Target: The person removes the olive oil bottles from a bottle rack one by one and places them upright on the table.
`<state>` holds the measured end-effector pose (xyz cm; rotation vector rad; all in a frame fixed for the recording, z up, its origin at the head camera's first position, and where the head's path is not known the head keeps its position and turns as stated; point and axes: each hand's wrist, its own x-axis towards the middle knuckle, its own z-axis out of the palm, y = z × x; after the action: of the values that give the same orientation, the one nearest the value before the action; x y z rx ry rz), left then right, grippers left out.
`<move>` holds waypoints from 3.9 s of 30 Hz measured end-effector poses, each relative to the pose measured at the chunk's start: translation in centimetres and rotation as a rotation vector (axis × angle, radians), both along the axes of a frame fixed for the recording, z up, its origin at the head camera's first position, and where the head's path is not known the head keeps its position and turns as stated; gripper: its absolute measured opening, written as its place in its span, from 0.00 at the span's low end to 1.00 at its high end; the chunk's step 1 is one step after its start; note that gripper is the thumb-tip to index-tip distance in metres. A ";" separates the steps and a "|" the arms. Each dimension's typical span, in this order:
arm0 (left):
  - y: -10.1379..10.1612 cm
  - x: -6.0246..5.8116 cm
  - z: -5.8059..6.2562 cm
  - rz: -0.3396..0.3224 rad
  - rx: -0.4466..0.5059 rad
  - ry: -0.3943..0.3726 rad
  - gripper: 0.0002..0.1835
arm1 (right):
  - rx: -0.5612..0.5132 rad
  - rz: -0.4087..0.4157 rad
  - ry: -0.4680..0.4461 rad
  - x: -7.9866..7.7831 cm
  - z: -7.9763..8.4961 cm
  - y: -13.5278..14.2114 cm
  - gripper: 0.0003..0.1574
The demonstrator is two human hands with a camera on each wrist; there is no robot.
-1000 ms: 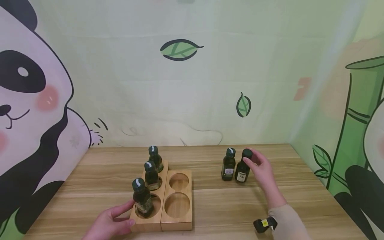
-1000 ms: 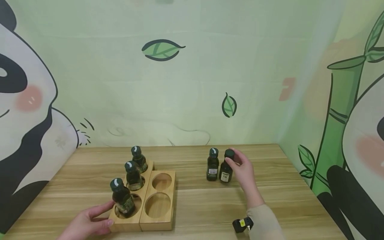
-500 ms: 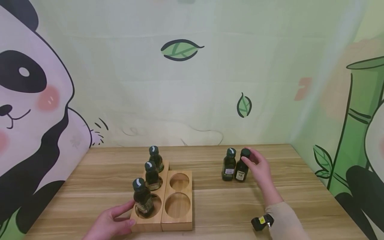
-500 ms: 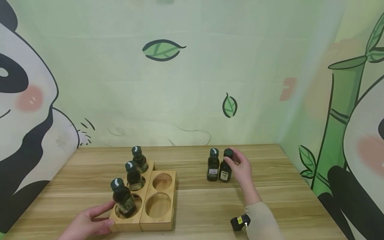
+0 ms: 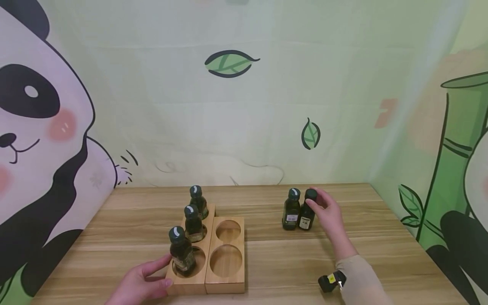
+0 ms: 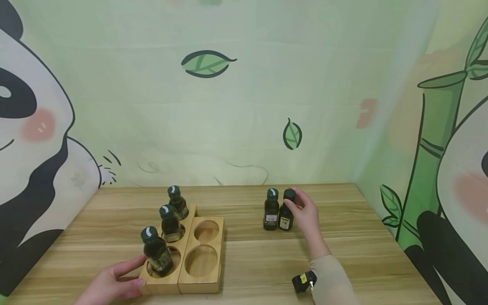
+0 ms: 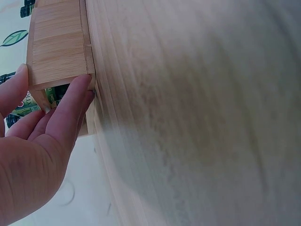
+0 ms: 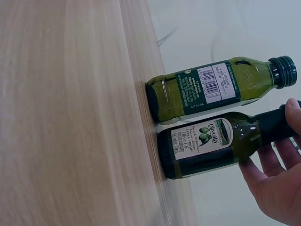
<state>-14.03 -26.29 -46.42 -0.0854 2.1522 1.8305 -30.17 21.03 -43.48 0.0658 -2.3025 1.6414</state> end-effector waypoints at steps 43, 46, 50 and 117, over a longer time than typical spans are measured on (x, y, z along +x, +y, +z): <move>0.1 0.1 0.3 0.010 -0.050 0.000 0.44 | 0.100 0.068 0.025 2.3 -1.0 2.7 0.36; 0.0 0.1 0.2 0.011 -0.047 -0.002 0.44 | 0.124 0.055 0.018 2.7 -0.9 2.9 0.35; 0.1 0.1 0.2 0.009 -0.042 0.003 0.44 | 0.159 0.023 0.029 3.2 -1.0 3.1 0.34; 0.1 0.1 0.1 -0.002 -0.034 0.019 0.43 | 0.171 0.486 0.312 6.1 -0.9 -12.7 0.28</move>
<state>-13.97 -26.22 -46.29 -0.0737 2.1959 1.8003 -24.10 8.36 -44.37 0.9153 -2.2812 1.4894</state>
